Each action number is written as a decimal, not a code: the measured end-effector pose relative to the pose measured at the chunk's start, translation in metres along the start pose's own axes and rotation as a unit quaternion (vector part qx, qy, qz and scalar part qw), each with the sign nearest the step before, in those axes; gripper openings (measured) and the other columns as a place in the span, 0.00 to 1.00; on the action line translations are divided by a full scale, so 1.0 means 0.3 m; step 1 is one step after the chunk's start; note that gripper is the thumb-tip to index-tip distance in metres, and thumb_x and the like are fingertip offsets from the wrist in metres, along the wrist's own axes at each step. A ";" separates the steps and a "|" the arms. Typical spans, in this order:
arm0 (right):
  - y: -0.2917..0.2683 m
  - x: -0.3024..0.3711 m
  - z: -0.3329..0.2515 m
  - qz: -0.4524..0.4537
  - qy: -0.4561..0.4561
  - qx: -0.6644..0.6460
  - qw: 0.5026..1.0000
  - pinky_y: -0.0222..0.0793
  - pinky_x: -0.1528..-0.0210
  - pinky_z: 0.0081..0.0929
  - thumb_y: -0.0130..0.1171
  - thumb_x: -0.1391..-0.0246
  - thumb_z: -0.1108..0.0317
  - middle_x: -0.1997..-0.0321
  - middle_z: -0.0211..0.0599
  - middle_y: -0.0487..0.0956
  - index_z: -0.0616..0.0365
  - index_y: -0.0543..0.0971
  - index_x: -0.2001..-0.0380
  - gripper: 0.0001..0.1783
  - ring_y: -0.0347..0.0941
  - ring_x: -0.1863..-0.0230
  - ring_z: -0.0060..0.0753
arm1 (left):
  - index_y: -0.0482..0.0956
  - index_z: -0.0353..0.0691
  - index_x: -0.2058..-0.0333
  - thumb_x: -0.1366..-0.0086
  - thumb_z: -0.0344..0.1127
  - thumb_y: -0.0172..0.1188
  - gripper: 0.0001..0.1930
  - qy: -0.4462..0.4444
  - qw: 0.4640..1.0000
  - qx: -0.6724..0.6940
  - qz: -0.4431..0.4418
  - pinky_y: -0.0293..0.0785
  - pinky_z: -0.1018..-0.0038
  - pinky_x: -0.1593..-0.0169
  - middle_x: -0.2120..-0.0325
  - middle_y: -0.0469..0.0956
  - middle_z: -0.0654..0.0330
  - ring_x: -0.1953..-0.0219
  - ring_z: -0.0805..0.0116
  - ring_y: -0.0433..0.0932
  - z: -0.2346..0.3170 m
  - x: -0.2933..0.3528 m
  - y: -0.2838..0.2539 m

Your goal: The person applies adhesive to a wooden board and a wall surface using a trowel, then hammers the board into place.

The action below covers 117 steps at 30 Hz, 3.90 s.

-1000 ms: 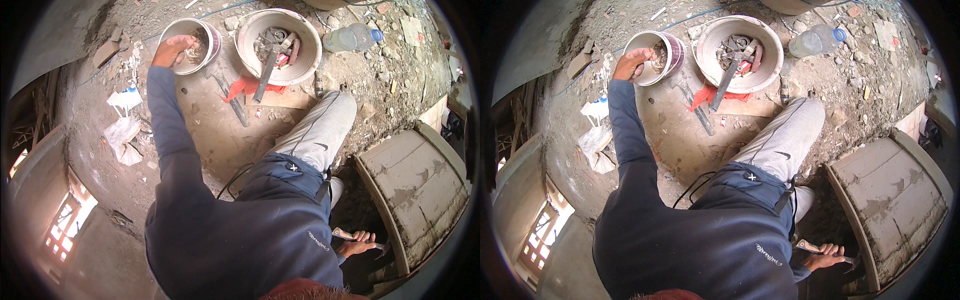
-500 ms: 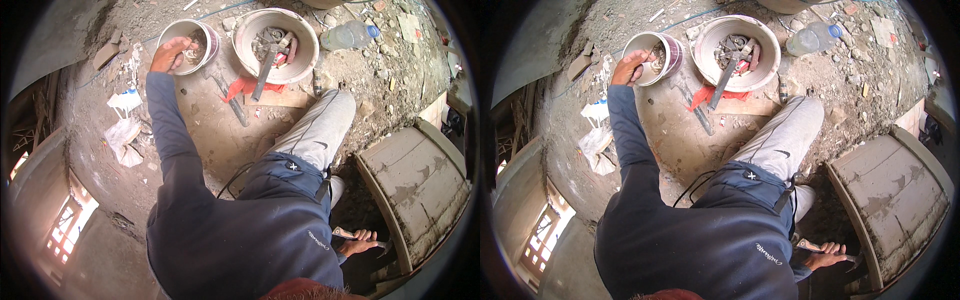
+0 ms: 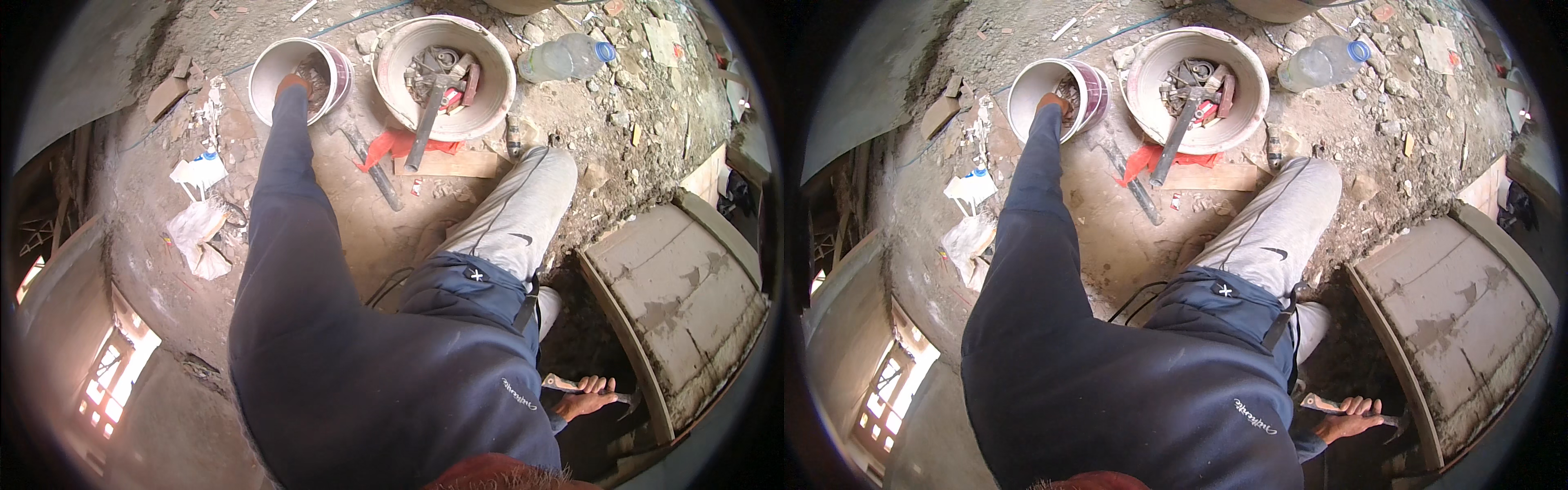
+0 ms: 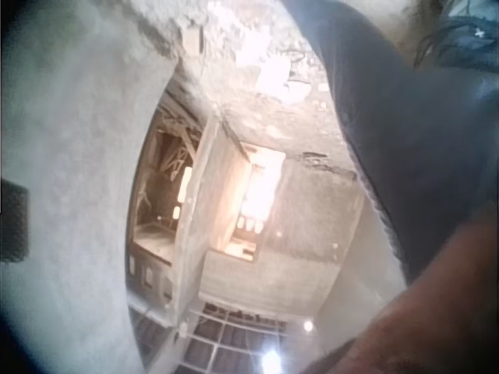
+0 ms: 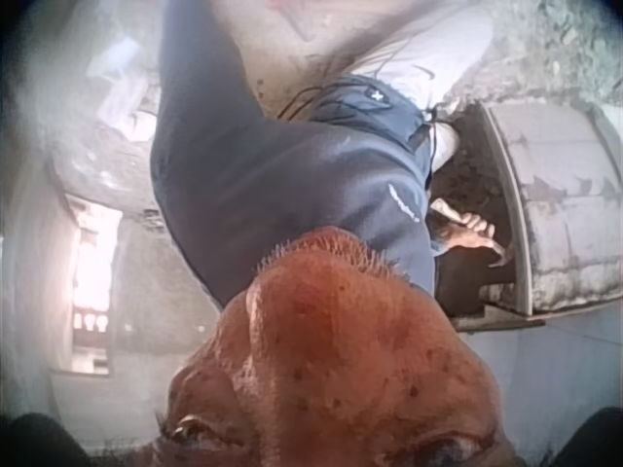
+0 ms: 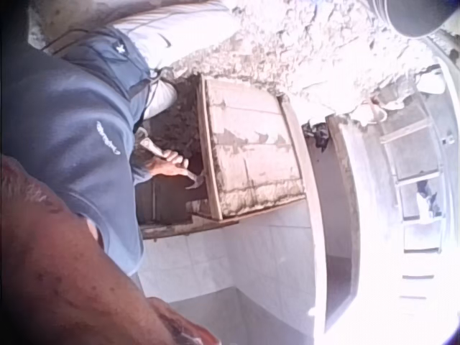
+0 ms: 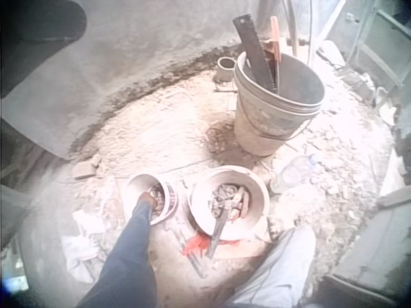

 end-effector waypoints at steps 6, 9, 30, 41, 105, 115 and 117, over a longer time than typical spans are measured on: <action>0.009 0.026 0.010 0.006 -0.001 -0.017 1.000 0.49 0.89 0.17 0.30 0.29 0.39 0.83 0.25 0.57 0.56 0.72 0.51 0.32 0.48 0.88 0.19 | 0.83 0.34 0.54 0.51 0.47 0.75 0.28 0.044 0.996 0.080 0.024 0.75 0.65 0.45 0.52 0.81 0.46 0.48 0.53 0.80 0.041 0.033 -0.003; 0.022 0.036 0.006 0.022 -0.007 -0.001 1.000 0.49 0.89 0.17 0.29 0.29 0.39 0.83 0.25 0.56 0.56 0.72 0.51 0.32 0.48 0.88 0.20 | 0.83 0.29 0.58 0.50 0.44 0.75 0.26 0.102 0.987 0.125 0.016 0.77 0.63 0.54 0.60 0.83 0.45 0.59 0.53 0.83 0.040 -0.036 0.057; 0.020 0.012 0.014 0.015 -0.006 -0.012 1.000 0.49 0.88 0.17 0.31 0.29 0.38 0.83 0.25 0.55 0.56 0.73 0.52 0.33 0.47 0.87 0.20 | 0.78 0.36 0.57 0.32 0.36 0.61 0.11 0.193 0.783 0.565 -0.175 0.53 0.85 0.86 0.63 0.84 0.57 0.87 0.85 0.62 0.059 0.301 -0.208; 0.039 0.015 0.006 0.022 -0.007 0.005 1.000 0.49 0.88 0.18 0.32 0.30 0.38 0.82 0.24 0.53 0.58 0.72 0.52 0.33 0.46 0.86 0.20 | 0.76 0.31 0.56 0.32 0.34 0.59 0.12 0.237 0.691 0.657 -0.187 0.51 0.87 0.86 0.61 0.83 0.49 0.87 0.86 0.58 0.031 0.502 -0.329; -0.109 -0.033 0.051 -0.052 -0.015 -0.189 0.981 0.55 0.92 0.19 0.42 0.33 0.36 0.87 0.21 0.59 0.62 0.68 0.60 0.33 0.55 0.91 0.13 | 0.80 0.30 0.56 0.39 0.35 0.64 0.16 0.636 0.659 0.290 -0.277 0.72 0.79 0.61 0.61 0.83 0.57 0.63 0.73 0.79 0.974 1.993 -0.019; -0.140 -0.083 0.085 -0.110 0.006 -0.208 0.972 0.53 0.91 0.20 0.40 0.31 0.39 0.88 0.21 0.60 0.61 0.70 0.64 0.31 0.55 0.91 0.14 | 0.83 0.39 0.66 0.51 0.21 0.75 0.13 0.951 0.173 0.255 -0.008 0.76 0.77 0.69 0.71 0.81 0.57 0.70 0.68 0.81 0.965 3.302 0.036; -0.153 -0.089 0.085 -0.112 -0.001 -0.204 0.973 0.52 0.90 0.20 0.41 0.31 0.40 0.88 0.22 0.61 0.61 0.71 0.64 0.31 0.56 0.91 0.14 | 0.84 0.40 0.65 0.51 0.22 0.75 0.13 0.952 0.106 0.282 0.050 0.77 0.76 0.69 0.70 0.82 0.56 0.70 0.68 0.82 0.947 3.405 0.025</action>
Point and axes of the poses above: each hand's wrist, its own x-axis away from the middle knuckle, its own y-axis out of the palm, z = x × y, the point moved 8 cm from there along -x, towards the middle knuckle
